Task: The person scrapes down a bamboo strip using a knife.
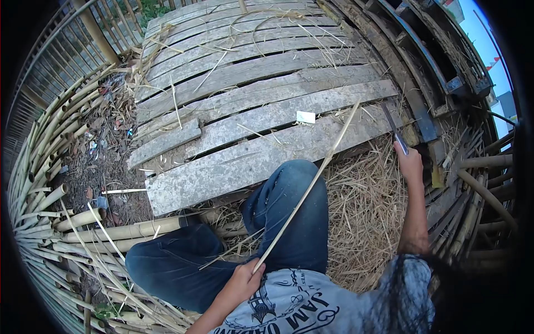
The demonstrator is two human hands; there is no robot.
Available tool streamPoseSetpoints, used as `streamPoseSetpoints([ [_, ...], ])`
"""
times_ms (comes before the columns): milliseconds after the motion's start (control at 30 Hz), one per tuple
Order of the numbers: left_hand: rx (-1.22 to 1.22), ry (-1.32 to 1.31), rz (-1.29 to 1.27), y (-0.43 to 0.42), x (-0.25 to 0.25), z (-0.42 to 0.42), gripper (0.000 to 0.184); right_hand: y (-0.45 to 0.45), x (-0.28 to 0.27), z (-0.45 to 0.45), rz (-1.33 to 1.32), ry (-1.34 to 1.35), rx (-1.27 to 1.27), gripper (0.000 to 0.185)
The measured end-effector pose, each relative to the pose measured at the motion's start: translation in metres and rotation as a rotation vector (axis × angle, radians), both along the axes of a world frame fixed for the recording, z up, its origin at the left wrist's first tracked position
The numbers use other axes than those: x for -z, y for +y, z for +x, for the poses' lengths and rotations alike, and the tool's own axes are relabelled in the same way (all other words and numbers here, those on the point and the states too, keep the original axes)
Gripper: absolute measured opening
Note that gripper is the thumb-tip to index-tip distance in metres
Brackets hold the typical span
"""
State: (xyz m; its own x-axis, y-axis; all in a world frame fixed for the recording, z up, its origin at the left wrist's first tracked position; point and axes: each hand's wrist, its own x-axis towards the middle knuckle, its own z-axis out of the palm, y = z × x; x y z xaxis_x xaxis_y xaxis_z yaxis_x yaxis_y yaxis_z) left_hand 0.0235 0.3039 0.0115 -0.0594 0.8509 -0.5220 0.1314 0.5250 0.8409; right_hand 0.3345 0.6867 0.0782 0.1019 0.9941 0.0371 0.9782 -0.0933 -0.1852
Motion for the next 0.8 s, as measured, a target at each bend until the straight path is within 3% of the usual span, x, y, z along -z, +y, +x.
streamPoseSetpoints([
  [133, 0.045, -0.272, -0.038, 0.016, 0.018, 0.003, 0.034, -0.066, 0.06, -0.006, -0.114, 0.222, -0.164, 0.05],
  [200, 0.066, -0.354, -0.099, 0.021, 0.02, 0.0, 0.038, -0.106, 0.08, -0.028, -0.329, 0.705, 0.04, 0.033],
  [267, 0.018, -0.746, -0.316, 0.026, 0.027, -0.008, 0.041, -0.134, 0.097, -0.044, -0.405, 0.787, 0.057, 0.028],
  [300, 0.014, -0.818, -0.288, 0.03, 0.028, -0.008, 0.04, -0.14, 0.103, -0.052, -0.476, 0.855, 0.064, 0.027],
  [400, 0.003, -0.814, -0.229, 0.047, 0.026, -0.007, 0.041, -0.143, 0.117, -0.066, -0.438, 1.003, 0.016, 0.027],
  [533, 0.044, -0.808, -0.247, 0.061, 0.025, -0.005, 0.039, -0.131, 0.085, -0.092, -0.281, 1.137, -0.112, 0.018],
  [667, 0.018, -0.834, -0.225, 0.068, 0.023, -0.002, 0.037, -0.135, 0.061, -0.104, -0.307, 1.146, -0.113, 0.014],
  [733, -0.038, -0.983, -0.295, 0.072, 0.021, -0.003, 0.036, -0.139, 0.064, -0.101, -0.291, 1.095, -0.109, 0.023],
  [800, -0.048, -0.958, -0.289, 0.071, 0.024, -0.001, 0.036, -0.144, 0.064, -0.096, -0.334, 1.181, -0.07, 0.031],
])
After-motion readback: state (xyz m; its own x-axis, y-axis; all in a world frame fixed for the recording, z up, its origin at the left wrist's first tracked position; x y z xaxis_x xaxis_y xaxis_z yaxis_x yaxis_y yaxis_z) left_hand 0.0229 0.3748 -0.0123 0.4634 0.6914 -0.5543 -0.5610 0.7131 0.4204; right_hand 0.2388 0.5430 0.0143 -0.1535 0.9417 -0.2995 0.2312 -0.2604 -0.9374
